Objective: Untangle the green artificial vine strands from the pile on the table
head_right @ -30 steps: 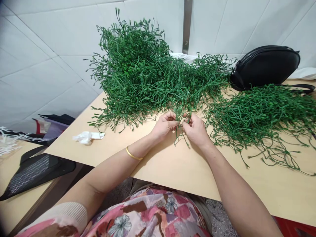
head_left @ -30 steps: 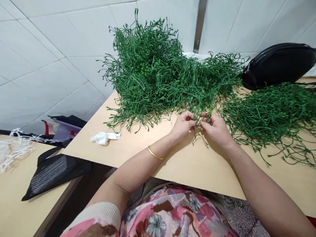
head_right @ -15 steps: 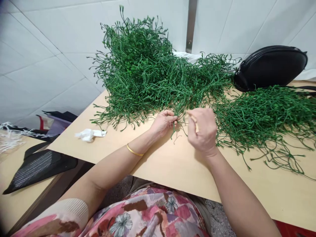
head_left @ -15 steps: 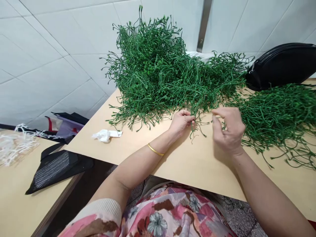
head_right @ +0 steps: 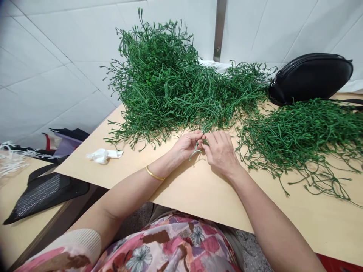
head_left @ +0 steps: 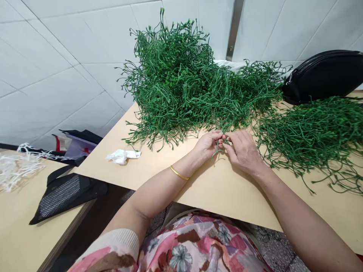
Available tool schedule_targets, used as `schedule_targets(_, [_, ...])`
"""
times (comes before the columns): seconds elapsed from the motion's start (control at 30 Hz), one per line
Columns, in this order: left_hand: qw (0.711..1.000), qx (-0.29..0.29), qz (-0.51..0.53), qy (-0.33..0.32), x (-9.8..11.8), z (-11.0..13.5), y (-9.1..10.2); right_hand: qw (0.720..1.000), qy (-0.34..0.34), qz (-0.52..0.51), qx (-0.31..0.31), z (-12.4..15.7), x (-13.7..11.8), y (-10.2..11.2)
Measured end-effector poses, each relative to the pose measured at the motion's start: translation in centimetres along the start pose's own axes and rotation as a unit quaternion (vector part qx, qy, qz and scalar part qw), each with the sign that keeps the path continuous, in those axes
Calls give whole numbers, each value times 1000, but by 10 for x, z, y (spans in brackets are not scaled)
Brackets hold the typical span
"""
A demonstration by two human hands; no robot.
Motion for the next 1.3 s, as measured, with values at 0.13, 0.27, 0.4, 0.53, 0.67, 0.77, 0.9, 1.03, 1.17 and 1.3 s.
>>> schedule_targets(0.13, [1000, -4, 6, -12, 3, 3, -2, 1000, -2, 31, 3, 1, 1, 0])
schedule_targets(0.27, [1000, -7, 1, -22, 6, 7, -5, 1000, -3, 9, 8, 4, 5, -4])
schedule_targets(0.4, [999, 14, -8, -38, 7, 5, -2, 998, -11, 9, 58, 4, 4, 3])
schedule_targets(0.53, [999, 15, -32, -42, 3, 1, 1, 993, 38, 65, 88, 3, -7, 11])
schedule_targets(0.67, [998, 4, -50, -45, 1, 2, -1, 993, 64, 87, 52, 1, -6, 5])
schedule_targets(0.77, [997, 17, -60, -46, 1, 6, -1, 993, 51, 87, 55, 1, -3, 5])
schedule_targets(0.9, [995, 48, -50, -68, 4, 9, 0, 994, 35, 91, 50, 1, -6, 7])
schedule_targets(1.03, [995, 63, -32, -63, 6, 12, -2, 998, -15, 40, 53, -1, 0, 6])
schedule_targets(1.17, [999, 31, -17, -12, 3, 12, -7, 990, -68, -119, 44, -2, 14, -2])
schedule_targets(1.3, [999, 6, -31, 29, 0, 7, -6, 998, -43, -52, 1, -1, 9, -7])
Point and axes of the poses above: each hand's wrist, its own z-axis away from the middle knuckle, its own y-axis out of the back of the hand, x = y × z, the point moved 7 cm from there along -z, towards the middle knuckle, and after that the axes turned 2 degrees about -z, right-handed, at the moved point
